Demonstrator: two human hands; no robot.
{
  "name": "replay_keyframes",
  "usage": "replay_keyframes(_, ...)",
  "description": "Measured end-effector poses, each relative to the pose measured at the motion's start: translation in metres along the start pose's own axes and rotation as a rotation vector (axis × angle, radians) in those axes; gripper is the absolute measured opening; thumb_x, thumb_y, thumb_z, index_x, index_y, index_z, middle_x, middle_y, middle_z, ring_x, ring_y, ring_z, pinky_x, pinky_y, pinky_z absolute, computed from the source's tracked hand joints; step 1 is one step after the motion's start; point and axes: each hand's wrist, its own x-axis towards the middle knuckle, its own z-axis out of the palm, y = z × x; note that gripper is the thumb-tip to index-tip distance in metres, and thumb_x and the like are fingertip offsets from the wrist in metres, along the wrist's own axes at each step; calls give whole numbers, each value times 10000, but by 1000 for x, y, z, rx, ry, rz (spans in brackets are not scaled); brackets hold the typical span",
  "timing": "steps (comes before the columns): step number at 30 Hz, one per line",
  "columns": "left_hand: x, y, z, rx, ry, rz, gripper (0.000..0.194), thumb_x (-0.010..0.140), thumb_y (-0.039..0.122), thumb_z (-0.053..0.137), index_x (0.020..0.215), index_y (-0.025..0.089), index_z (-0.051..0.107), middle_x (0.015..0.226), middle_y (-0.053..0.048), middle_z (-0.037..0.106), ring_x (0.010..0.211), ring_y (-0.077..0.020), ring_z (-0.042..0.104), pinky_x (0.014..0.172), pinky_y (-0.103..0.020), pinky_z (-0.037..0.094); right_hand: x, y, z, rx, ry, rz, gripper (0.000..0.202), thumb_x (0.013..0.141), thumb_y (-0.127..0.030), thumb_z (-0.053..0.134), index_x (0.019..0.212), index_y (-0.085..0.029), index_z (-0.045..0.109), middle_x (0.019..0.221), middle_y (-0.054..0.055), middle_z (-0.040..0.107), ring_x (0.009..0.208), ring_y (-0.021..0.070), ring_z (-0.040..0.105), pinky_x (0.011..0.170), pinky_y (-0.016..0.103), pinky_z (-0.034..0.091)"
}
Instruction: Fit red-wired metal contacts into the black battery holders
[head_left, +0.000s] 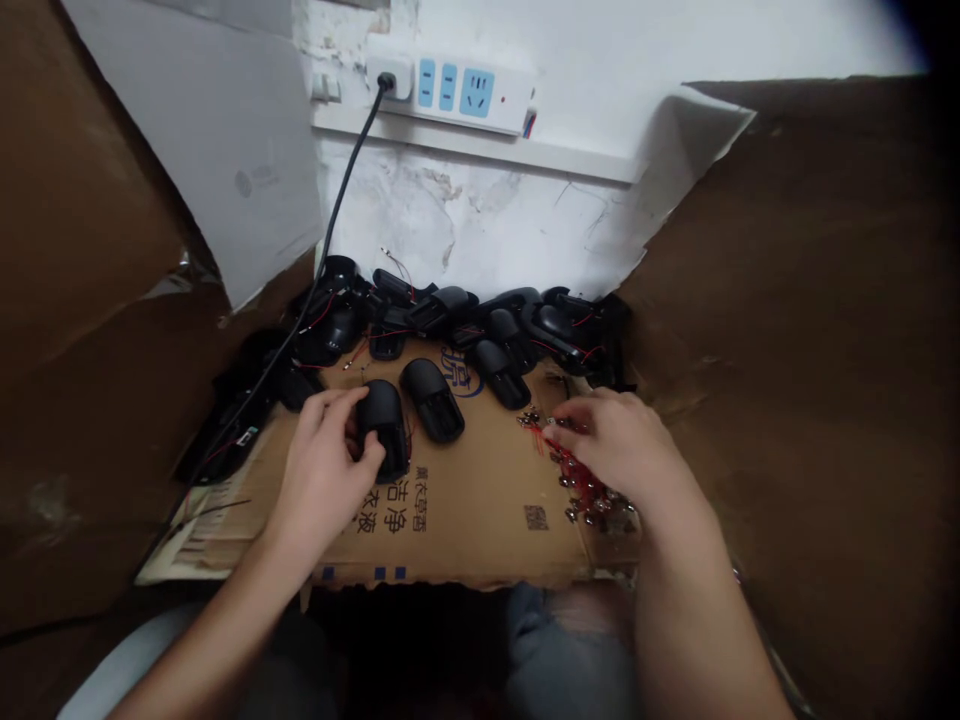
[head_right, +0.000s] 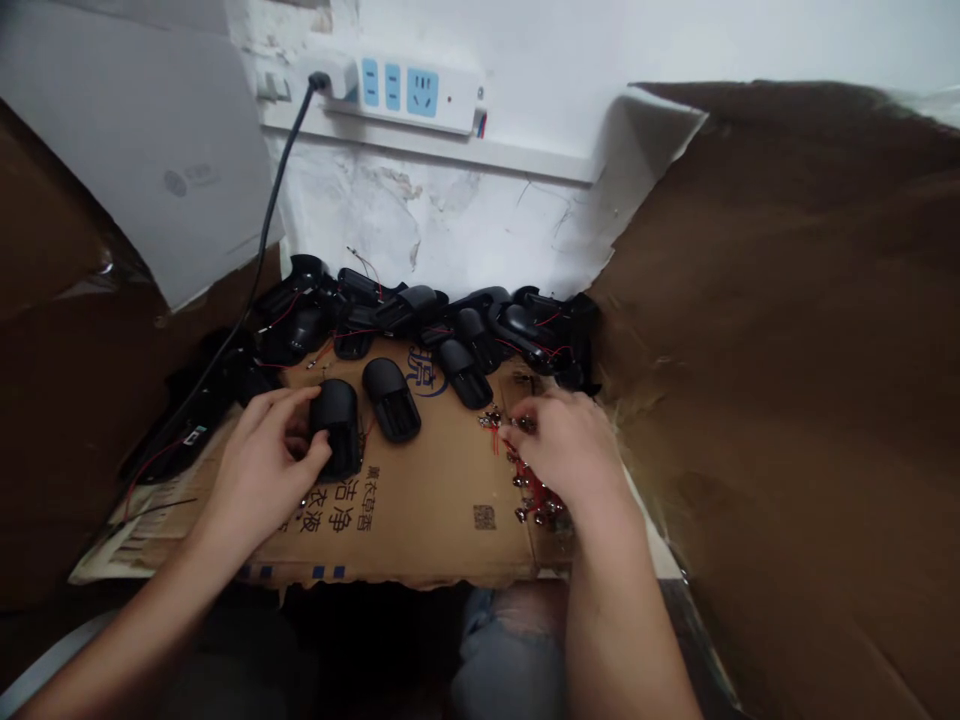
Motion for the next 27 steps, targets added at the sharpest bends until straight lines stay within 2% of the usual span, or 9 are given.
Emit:
replay_keyframes(3, 5, 8, -2, -111, 41, -115, 524, 821, 273, 725, 1343, 226, 749, 1371, -101, 671, 830, -190, 733, 815, -389, 669, -5, -7, 7, -38, -82, 27, 256, 904, -481, 820, 1044, -272, 873, 1101, 116, 787, 1074, 350, 686, 863, 424, 477)
replay_keyframes(7, 9, 23, -15, -454, 137, -248, 510, 789, 287, 769, 1295, 222, 771, 1322, -86, 697, 918, -193, 738, 885, -367, 649, -2, -26, 15, -63, -91, 67, 163, 941, -340, 735, 985, -253, 865, 1104, 121, 811, 1109, 364, 711, 928, 458, 465)
replay_keyframes(9, 0, 39, -17, -667, 42, -282, 503, 810, 272, 750, 1311, 220, 741, 1263, -84, 716, 1023, -222, 743, 915, -369, 642, 1, -29, 16, -55, -98, 106, 187, 953, -300, 684, 987, -247, 860, 1092, 123, 821, 1070, 359, 729, 911, 458, 462)
replay_keyframes(12, -25, 64, -4, -787, -225, -219, 517, 847, 199, 667, 1359, 255, 711, 1264, -89, 705, 1109, -250, 733, 946, -409, 637, 4, -26, 18, -37, -50, 145, 216, 961, -297, 642, 1010, -230, 842, 1082, 133, 817, 1029, 349, 729, 867, 442, 461)
replay_keyframes(15, -46, 75, 21, -562, -340, -105, 519, 873, 131, 606, 1347, 298, 736, 1295, -85, 623, 1102, -237, 693, 975, -433, 622, 3, -19, 20, 15, 78, 134, 172, 938, -251, 611, 913, -204, 775, 1071, 139, 790, 1031, 334, 703, 860, 425, 458)
replay_keyframes(17, -49, 72, 37, -406, -305, 3, 533, 885, 95, 596, 1361, 294, 727, 1272, -86, 581, 1133, -243, 659, 1040, -460, 594, 2, -16, 20, 110, 159, 111, 136, 915, -214, 588, 851, -203, 706, 1008, 132, 767, 980, 312, 687, 840, 412, 454)
replay_keyframes(20, -43, 63, 51, -296, -192, 124, 518, 951, 85, 557, 1431, 252, 659, 1280, -108, 542, 1179, -249, 633, 1103, -474, 557, -2, -23, 19, 405, 180, 79, 123, 953, -270, 564, 891, -222, 659, 834, 60, 714, 760, 245, 637, 708, 366, 428)
replay_keyframes(24, -34, 54, 47, -191, -148, 123, 449, 1033, 182, 559, 1476, 245, 592, 1289, -125, 554, 1135, -262, 651, 1031, -469, 584, -16, -50, 20, 773, 131, -95, 194, 1019, -378, 574, 974, -225, 685, 870, 37, 683, 747, 213, 617, 610, 315, 406)
replay_keyframes(27, -29, 50, 32, -132, -139, 236, 498, 1005, 215, 643, 1498, 244, 586, 1350, -145, 608, 1249, -322, 617, 1095, -535, 542, -29, -73, 23, 750, 103, -294, 178, 1057, -303, 558, 1012, -221, 709, 966, 57, 661, 877, 222, 641, 712, 329, 474)
